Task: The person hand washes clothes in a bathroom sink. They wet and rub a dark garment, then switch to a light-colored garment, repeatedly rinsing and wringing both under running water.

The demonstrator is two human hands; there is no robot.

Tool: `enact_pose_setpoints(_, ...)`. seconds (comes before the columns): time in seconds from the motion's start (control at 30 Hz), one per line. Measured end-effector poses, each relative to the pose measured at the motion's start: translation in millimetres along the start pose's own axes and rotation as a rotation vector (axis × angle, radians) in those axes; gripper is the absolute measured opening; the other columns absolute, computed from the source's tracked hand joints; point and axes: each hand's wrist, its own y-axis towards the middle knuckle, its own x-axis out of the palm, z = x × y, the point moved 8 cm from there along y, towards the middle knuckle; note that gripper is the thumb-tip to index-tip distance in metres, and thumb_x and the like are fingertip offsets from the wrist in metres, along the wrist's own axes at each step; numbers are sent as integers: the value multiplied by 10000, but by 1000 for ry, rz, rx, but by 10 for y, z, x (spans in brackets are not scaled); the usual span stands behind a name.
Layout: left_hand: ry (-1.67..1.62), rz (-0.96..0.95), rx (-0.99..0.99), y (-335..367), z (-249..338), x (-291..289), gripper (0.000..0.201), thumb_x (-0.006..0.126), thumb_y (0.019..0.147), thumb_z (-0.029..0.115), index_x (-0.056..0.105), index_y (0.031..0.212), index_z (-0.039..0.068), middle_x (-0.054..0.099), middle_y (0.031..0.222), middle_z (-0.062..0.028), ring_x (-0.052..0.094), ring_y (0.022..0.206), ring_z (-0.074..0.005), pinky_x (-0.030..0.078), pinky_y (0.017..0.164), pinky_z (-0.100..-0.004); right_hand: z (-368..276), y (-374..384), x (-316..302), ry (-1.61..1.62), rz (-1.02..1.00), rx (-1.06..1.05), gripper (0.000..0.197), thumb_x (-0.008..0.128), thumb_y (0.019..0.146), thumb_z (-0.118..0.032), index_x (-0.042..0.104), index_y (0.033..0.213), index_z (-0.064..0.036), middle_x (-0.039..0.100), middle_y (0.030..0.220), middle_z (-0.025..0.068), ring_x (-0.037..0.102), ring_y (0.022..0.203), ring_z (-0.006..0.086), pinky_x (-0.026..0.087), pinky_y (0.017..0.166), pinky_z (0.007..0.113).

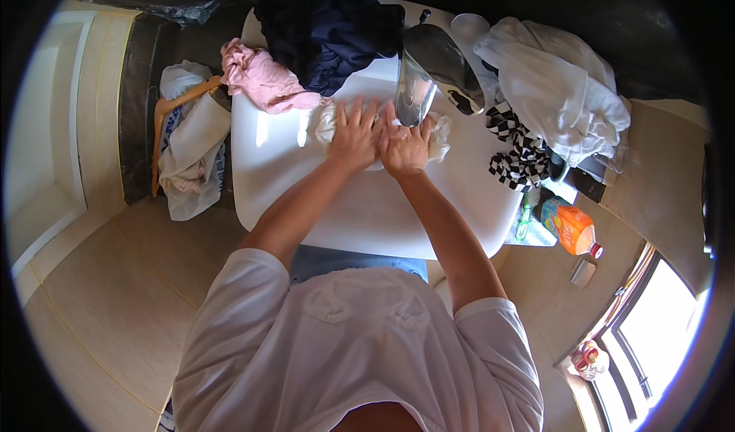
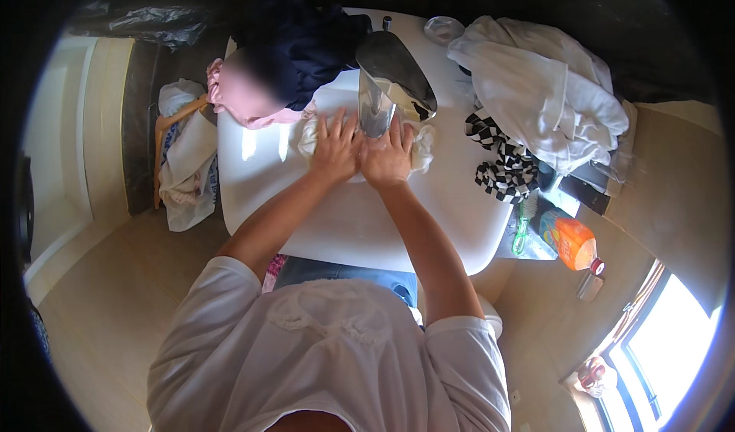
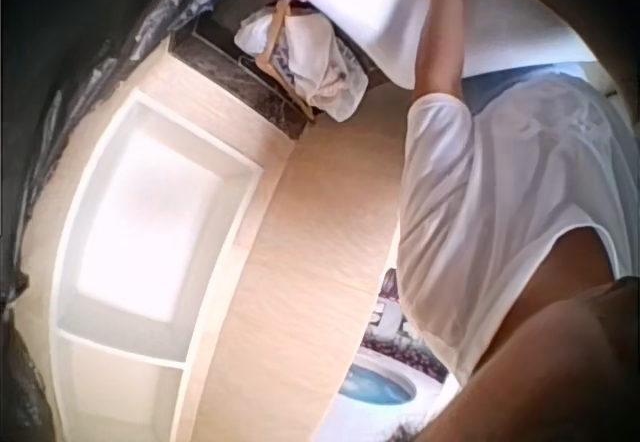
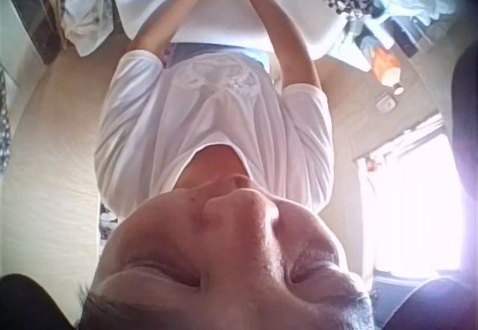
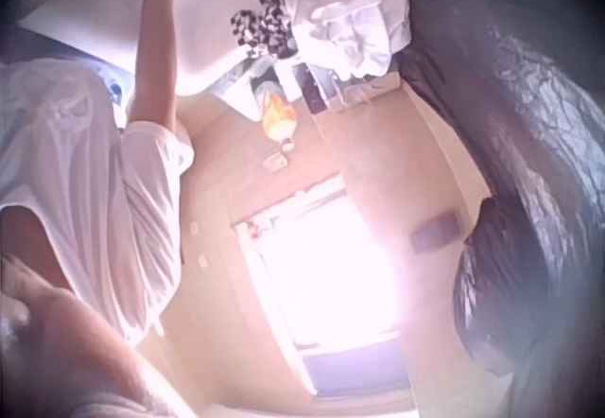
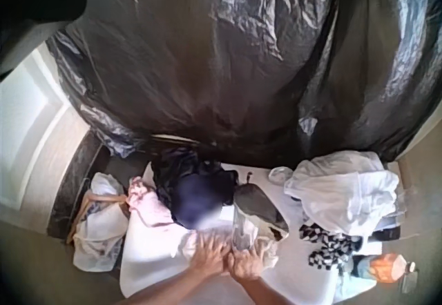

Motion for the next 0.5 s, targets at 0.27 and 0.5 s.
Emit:
enact_pose_setpoints(0.27, -15, 39, -137, 270, -115, 54, 293, 545, 796, 283, 627, 1018, 110, 546, 1048, -56, 481, 1039, -233, 314, 828, -461, 218, 431, 292, 425, -100, 11, 450, 400, 866, -395, 515, 1244, -179, 559, 1218, 58, 513, 1146, 318, 360, 978, 506)
enact_pose_setpoints(0.5, -251, 139, -110, 351, -186, -145, 334, 622, 734, 209, 565, 1039, 87, 577, 961, -64, 531, 936, -253, 351, 791, -445, 293, 435, -55, 436, 91, 236, 431, 653, 701, -350, 627, 1054, -104, 660, 942, 118, 635, 870, 299, 497, 814, 382)
